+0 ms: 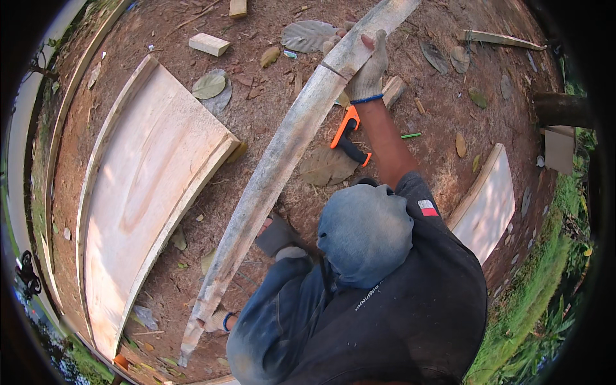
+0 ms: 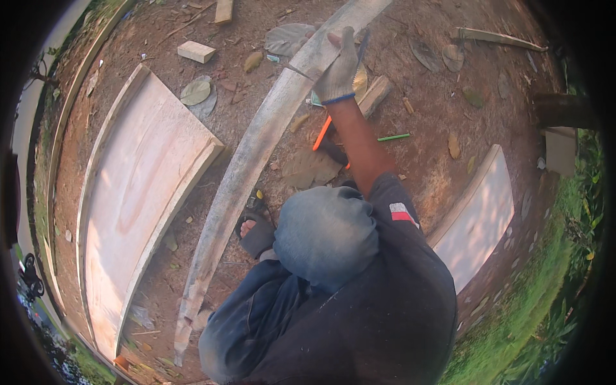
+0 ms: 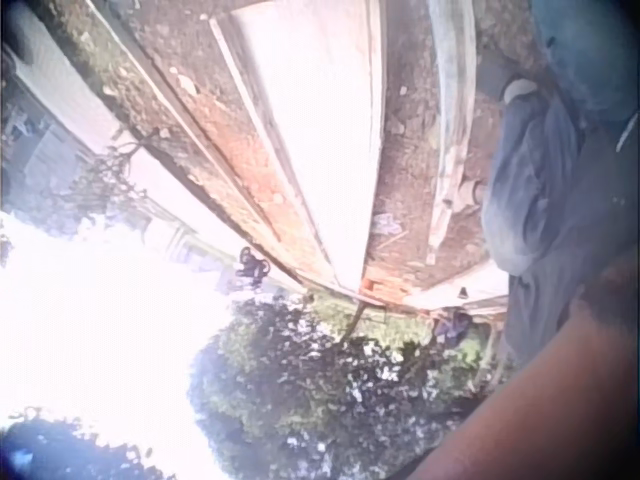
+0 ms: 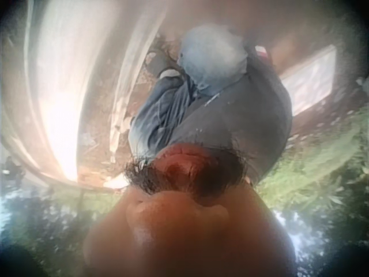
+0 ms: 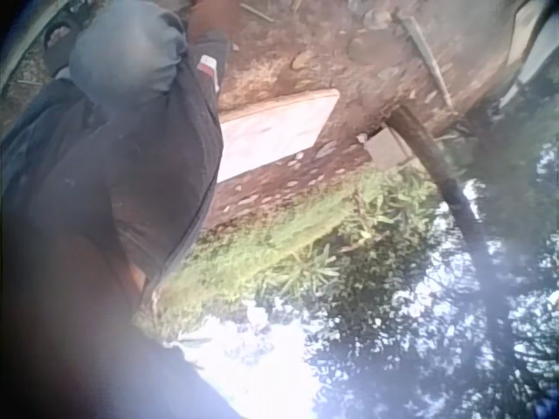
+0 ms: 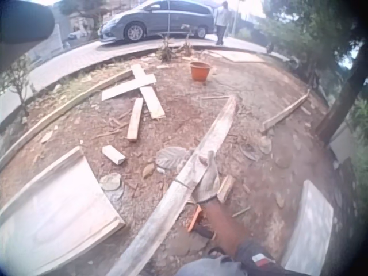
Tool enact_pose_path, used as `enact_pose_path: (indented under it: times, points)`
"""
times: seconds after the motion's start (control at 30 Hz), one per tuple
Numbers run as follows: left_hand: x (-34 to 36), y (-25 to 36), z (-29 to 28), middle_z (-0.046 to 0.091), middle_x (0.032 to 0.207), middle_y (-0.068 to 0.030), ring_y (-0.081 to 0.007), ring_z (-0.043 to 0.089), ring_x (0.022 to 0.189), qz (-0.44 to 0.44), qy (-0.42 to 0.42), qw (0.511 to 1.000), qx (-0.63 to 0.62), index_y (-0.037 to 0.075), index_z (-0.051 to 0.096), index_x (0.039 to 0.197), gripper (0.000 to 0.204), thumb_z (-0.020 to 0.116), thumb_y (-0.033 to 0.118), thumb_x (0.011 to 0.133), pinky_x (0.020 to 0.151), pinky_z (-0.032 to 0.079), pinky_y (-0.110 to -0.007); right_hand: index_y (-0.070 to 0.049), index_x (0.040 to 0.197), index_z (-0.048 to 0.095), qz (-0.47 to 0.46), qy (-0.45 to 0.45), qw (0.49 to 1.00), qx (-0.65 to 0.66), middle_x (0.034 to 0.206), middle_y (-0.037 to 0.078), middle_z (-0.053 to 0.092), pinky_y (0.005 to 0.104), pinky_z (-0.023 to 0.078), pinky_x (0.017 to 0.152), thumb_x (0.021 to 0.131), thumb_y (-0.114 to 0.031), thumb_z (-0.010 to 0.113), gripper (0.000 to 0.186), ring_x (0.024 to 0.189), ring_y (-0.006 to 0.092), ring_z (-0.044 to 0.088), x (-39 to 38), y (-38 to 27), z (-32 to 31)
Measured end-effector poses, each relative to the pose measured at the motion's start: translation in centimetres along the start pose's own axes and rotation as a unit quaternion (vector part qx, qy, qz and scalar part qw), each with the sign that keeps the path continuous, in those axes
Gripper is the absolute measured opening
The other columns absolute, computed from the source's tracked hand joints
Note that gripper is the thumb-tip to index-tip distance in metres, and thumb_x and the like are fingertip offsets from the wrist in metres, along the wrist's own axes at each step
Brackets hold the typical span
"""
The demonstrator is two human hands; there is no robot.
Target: The person kneels on the ground and uses a hand saw to cut a wooden plank. They measure and mark the wood, then saw along the marked line to separate a piece. The cut piece is then placed onto a larger wooden frame.
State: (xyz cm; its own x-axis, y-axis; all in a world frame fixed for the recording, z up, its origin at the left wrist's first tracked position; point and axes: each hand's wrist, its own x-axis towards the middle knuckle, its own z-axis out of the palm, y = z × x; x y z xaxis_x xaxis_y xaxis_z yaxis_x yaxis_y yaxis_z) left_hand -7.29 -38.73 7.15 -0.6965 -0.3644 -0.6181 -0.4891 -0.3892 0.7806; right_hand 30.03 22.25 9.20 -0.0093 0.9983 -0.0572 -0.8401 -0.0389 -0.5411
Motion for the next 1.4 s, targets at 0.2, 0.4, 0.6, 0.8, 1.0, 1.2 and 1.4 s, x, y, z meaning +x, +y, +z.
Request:
enact_pose_path:
  times: [0.2, 0.4, 0.6, 0.8, 1.0, 1.2, 1.4]
  points:
    - [-0.3, 0.0, 0.3, 0.060, 0.142, -0.0196, -0.0350, 0.057, 0.128, 0.005, 0.001, 1.000, -0.014, -0.003, 0.058, 0.137, 0.055, 0.066, 0.029, 0.093, 0.109, 0.046, -0.048, -0.010, 0.144, 0.038, -0.100, 0.198, 0.972, 0.078, 0.147, 0.020, 0.040, 0.0554, 0.038, 0.116, 0.100, -0.067, 0.050, 0.073, 0.140, 0.0377, 0.042, -0.3, 1.1, 4.2]
    - [-0.5, -0.9, 0.4, 0.060, 0.141, -0.0195, -0.0347, 0.058, 0.128, -0.003, 0.003, 0.999, -0.034, -0.003, 0.059, 0.136, 0.054, 0.066, 0.029, 0.093, 0.108, 0.046, -0.048, -0.020, 0.145, 0.039, -0.128, 0.216, 0.965, 0.074, 0.153, 0.015, 0.036, 0.0584, 0.032, 0.119, 0.093, -0.074, 0.054, 0.076, 0.144, 0.0359, 0.037, 0.1, -0.9, -0.4]
    - [-0.7, -0.2, 0.3, 0.061, 0.140, -0.0194, -0.0344, 0.058, 0.127, 0.016, 0.020, 0.995, -0.098, -0.002, 0.059, 0.136, 0.052, 0.065, 0.028, 0.094, 0.107, 0.047, -0.048, 0.001, 0.136, 0.043, 0.054, 0.201, 0.971, -0.121, 0.119, 0.018, 0.060, 0.0514, 0.059, 0.091, 0.097, -0.061, 0.062, 0.075, 0.106, 0.0344, 0.067, -1.9, -0.1, -2.6]
    - [0.8, 2.5, 5.0, 0.062, 0.139, -0.0192, -0.0341, 0.059, 0.126, 0.052, -0.008, 0.975, -0.217, -0.002, 0.060, 0.135, 0.051, 0.065, 0.028, 0.094, 0.107, 0.048, -0.048, 0.004, 0.131, 0.050, 0.231, 0.042, 0.932, -0.276, 0.114, 0.015, 0.061, 0.0442, 0.062, 0.077, 0.096, -0.050, 0.070, 0.067, 0.088, 0.0270, 0.070, -3.5, 7.3, -1.6]
    - [6.4, 5.5, 1.0, 0.067, 0.132, -0.0208, -0.0358, 0.065, 0.118, 0.241, -0.054, 0.968, 0.047, -0.003, 0.063, 0.131, 0.049, 0.062, 0.028, 0.093, 0.105, 0.050, -0.048, 0.009, 0.132, 0.061, 0.399, -0.134, 0.820, -0.388, 0.117, 0.011, 0.067, 0.0349, 0.055, 0.084, 0.095, -0.046, 0.073, 0.068, 0.101, 0.0176, 0.066, -4.2, 15.7, 6.7]
    - [2.2, 3.8, -0.5, 0.065, 0.137, -0.0173, -0.0356, 0.064, 0.122, 0.005, -0.051, 0.986, -0.161, 0.003, 0.064, 0.131, 0.050, 0.063, 0.031, 0.090, 0.109, 0.049, -0.055, 0.008, 0.128, 0.064, 0.474, -0.182, 0.771, -0.384, 0.109, 0.010, 0.069, 0.0339, 0.052, 0.078, 0.096, -0.043, 0.073, 0.061, 0.094, 0.0159, 0.064, -4.6, 23.4, 8.2]
    - [0.2, 0.1, -7.2, 0.066, 0.133, -0.0175, -0.0366, 0.064, 0.119, 0.026, 0.025, 0.993, -0.110, 0.002, 0.064, 0.131, 0.052, 0.064, 0.032, 0.088, 0.105, 0.050, -0.055, 0.009, 0.120, 0.069, 0.330, -0.237, 0.759, -0.508, 0.106, 0.011, 0.072, 0.0360, 0.052, 0.082, 0.089, -0.047, 0.079, 0.065, 0.092, 0.0203, 0.067, -4.8, 28.4, 9.6]
